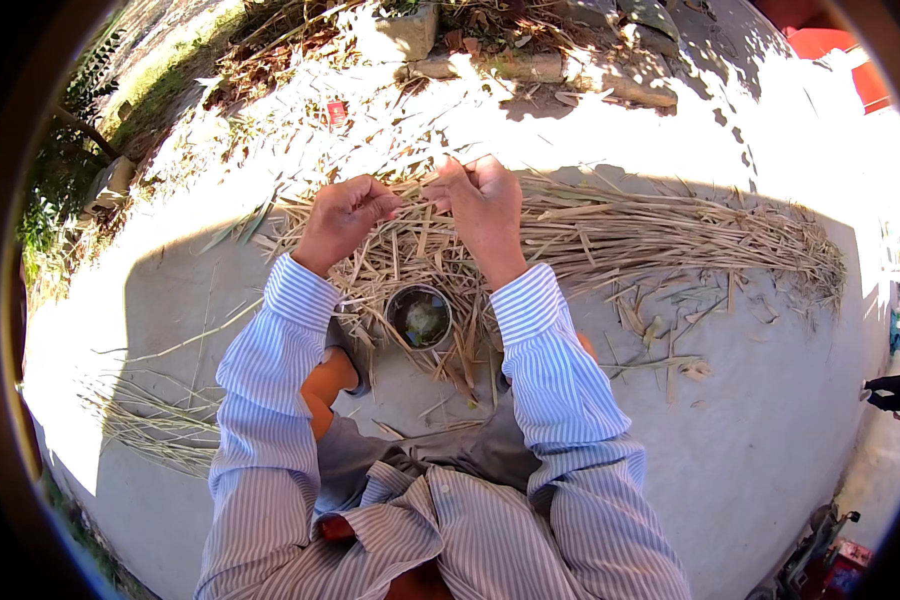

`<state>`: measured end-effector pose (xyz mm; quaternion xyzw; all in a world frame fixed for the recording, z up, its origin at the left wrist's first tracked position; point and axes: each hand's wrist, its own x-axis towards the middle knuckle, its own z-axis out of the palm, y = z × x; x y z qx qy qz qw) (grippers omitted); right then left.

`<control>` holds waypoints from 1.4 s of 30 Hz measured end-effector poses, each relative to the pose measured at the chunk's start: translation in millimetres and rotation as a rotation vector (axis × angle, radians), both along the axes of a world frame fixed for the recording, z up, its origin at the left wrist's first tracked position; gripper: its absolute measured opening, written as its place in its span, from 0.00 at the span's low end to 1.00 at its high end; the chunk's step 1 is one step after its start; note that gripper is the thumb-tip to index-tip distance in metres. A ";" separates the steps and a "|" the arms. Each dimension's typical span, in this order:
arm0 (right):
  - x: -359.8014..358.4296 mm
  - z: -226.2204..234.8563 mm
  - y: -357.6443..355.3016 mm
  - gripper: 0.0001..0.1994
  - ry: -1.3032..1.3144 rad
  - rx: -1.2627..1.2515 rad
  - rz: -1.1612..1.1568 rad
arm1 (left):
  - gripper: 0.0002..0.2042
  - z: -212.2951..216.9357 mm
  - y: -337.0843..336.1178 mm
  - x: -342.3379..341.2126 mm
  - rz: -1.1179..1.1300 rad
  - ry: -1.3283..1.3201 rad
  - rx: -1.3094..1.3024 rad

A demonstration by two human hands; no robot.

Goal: The person sits on the ground and repeatedly strips thin fibers from long dried plant stalks by hand. The separated fibers are placed into a small metal bowl while the remaining stalks are set aside.

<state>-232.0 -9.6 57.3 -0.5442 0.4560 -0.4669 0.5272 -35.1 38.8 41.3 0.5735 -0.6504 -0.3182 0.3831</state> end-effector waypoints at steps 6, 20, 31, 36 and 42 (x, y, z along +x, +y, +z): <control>-42.1 11.7 -17.3 0.16 -0.015 -0.016 -0.131 | 0.07 -27.9 -5.5 50.0 -0.022 -0.026 0.126; -19.5 -3.8 10.9 0.24 -0.224 0.036 0.044 | 0.04 2.6 -32.9 -26.6 -0.153 0.307 0.092; -16.5 -3.1 18.3 0.21 -0.187 0.146 0.015 | 0.04 -3.6 -42.2 -30.5 -0.014 0.582 0.160; -27.7 -5.0 14.0 0.21 -0.275 0.186 -0.030 | 0.06 -8.5 -55.4 56.7 0.438 0.758 -0.038; -38.1 1.7 0.1 0.21 -0.185 0.039 -0.056 | 0.08 -18.6 -33.2 80.8 0.528 -0.470 -0.267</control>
